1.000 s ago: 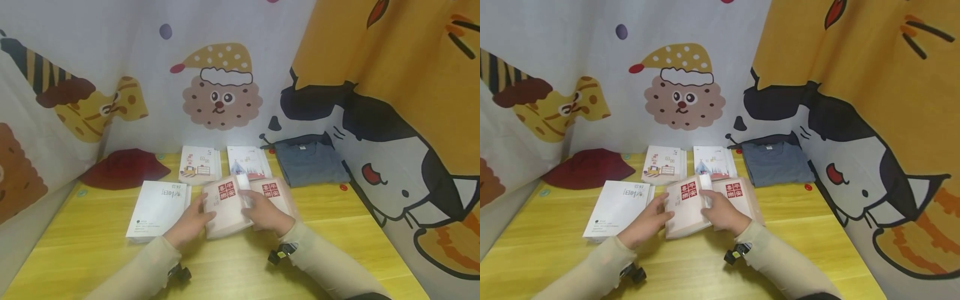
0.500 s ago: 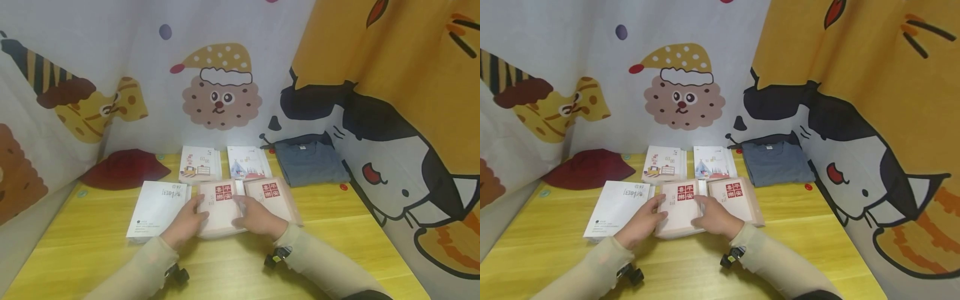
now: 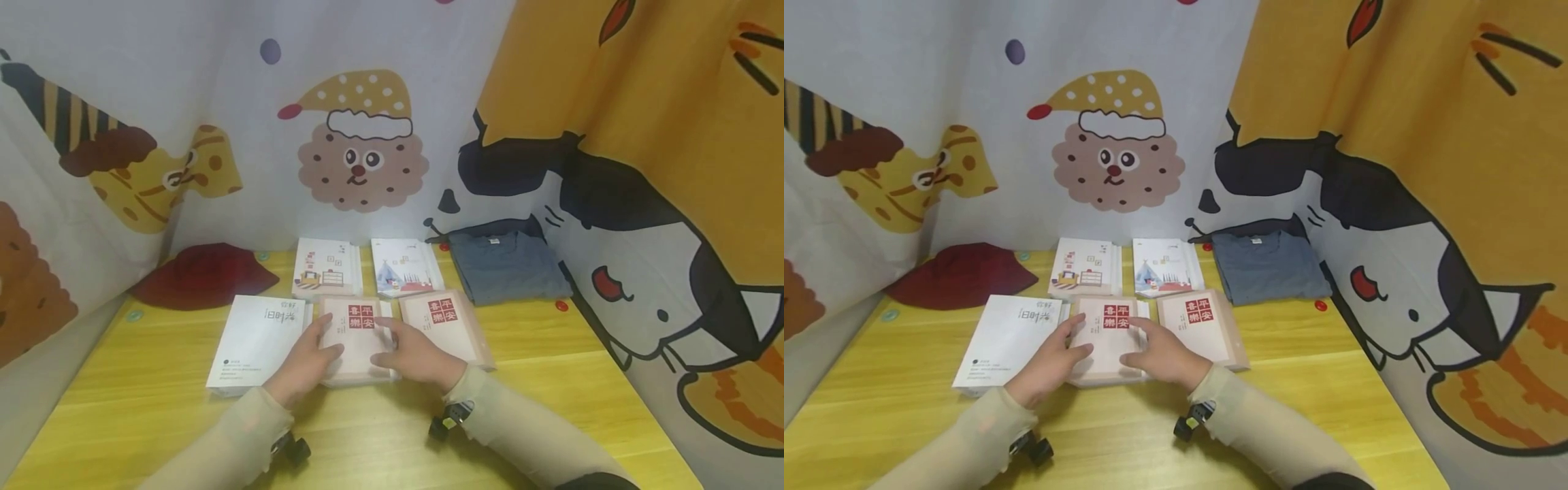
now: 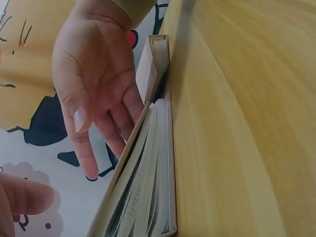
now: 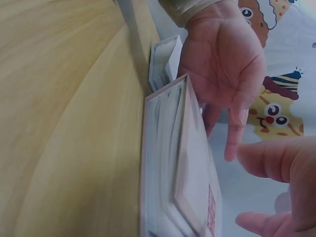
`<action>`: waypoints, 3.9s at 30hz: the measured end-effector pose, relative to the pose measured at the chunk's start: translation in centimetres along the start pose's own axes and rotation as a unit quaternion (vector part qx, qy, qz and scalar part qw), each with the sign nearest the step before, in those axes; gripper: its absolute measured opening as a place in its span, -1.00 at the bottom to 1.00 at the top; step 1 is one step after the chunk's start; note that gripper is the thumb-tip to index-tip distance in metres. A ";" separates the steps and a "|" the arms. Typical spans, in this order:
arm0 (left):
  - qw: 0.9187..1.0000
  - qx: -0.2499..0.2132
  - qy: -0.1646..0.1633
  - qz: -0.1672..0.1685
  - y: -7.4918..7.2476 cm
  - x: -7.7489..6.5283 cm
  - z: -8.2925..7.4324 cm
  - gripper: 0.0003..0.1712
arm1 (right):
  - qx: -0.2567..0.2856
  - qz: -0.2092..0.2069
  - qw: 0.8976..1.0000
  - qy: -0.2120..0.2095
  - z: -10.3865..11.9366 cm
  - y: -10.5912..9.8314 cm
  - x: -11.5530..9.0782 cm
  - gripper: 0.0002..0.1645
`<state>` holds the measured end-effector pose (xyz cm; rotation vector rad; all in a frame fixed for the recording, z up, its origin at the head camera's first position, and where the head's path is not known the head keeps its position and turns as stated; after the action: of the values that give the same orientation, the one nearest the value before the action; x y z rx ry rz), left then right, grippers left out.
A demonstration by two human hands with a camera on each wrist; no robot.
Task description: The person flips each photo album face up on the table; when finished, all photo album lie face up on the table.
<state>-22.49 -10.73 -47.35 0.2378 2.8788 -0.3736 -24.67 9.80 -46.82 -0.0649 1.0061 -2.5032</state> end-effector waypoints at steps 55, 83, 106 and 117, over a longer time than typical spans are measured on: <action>0.941 -0.296 -0.040 0.157 14.3 2.1 -2.7 -0.11 | -0.006 -0.100 0.987 0.126 -10.3 -10.9 -5.0 -0.01; 0.957 -0.272 -0.013 0.099 15.0 2.2 -3.0 -0.25 | -0.002 -0.094 0.990 0.107 -9.6 -10.6 -5.3 -0.10; 0.960 -0.266 -0.024 0.083 15.0 2.8 -3.1 -0.16 | -0.010 -0.080 0.992 0.096 -10.3 -10.7 -5.1 -0.20; 0.955 -0.284 -0.020 0.084 15.2 2.9 -2.9 -0.16 | -0.005 -0.077 0.991 0.108 -10.8 -10.7 -5.1 -0.25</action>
<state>-22.97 4.96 -48.86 0.3575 2.7516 0.4700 -26.31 25.74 -46.99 0.1344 1.1382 -2.6909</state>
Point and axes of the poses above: each hand's wrist, its own x-axis towards the middle knuckle, its own y-axis out of the palm, z = x × y, the point moved 6 cm from there along x, towards the middle knuckle, and after that the axes turned 7 degrees about -x, right-handed, at the moved point
